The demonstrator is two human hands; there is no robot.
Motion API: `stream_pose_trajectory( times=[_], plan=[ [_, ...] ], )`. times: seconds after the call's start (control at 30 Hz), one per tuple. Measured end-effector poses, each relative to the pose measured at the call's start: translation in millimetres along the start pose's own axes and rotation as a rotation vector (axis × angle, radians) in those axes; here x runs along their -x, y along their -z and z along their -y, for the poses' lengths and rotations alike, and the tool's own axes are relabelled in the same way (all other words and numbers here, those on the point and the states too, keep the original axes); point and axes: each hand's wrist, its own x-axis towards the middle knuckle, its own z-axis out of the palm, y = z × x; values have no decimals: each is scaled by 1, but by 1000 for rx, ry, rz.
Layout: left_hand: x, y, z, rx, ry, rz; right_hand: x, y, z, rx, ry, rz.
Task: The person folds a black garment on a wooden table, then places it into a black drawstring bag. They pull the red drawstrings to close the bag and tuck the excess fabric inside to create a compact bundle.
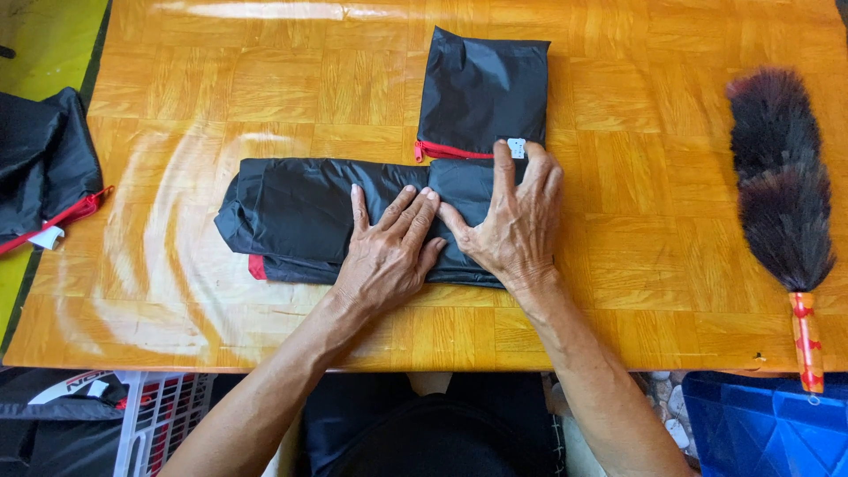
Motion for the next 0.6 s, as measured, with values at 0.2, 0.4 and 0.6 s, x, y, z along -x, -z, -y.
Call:
stream_pose_trajectory(
  times=[0.2,0.4,0.6],
  plan=[
    [2,-4,1,22,32,7,6,-11,-9,21,-35,37],
    [3,-5,1,16,27,-12,-1,1,-4,42,7,161],
    [1,-3,2,53,9,-67,-9,20,14,-21,307,247]
  ],
)
